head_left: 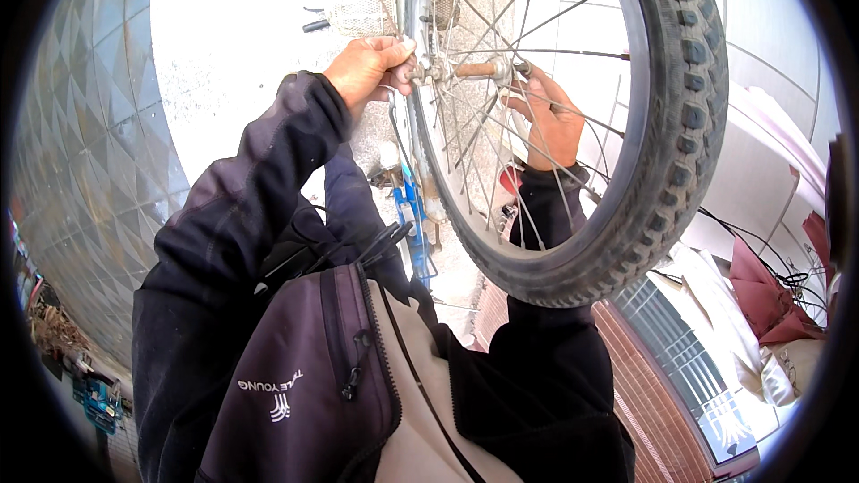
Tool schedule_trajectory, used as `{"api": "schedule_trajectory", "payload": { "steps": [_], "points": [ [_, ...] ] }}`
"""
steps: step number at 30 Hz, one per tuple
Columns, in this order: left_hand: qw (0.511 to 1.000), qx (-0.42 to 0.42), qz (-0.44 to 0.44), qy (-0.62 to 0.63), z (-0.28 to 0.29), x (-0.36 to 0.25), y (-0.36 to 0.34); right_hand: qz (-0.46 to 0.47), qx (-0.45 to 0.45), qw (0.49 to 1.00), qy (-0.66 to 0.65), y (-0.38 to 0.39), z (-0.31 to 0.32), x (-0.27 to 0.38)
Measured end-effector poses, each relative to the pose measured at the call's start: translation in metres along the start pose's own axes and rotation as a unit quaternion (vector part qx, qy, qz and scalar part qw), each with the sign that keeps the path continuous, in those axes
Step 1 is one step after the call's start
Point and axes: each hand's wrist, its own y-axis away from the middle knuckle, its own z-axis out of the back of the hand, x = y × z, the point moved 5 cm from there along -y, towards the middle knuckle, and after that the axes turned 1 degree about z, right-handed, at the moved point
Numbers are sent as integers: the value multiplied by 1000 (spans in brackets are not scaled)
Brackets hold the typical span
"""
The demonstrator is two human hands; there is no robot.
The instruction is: The person repairs a bicycle wheel by spinning the tire and using a wrench to tighten the nut on the axle.
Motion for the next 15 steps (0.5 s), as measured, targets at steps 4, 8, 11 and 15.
{"api": "schedule_trajectory", "payload": {
  "steps": [4,8,11,15],
  "points": [
    [996,-28,6,-80,-1,-6,4,83,8,996,25,8,1,-13],
    [991,-33,-15,-126,-1,-8,6,96,7,991,92,14,-5,-10],
    [988,-38,-26,-146,-1,-12,9,110,16,981,158,13,-5,-5],
    [987,-31,-32,-155,-3,-12,8,148,10,978,146,12,-4,-6]
  ]
}}
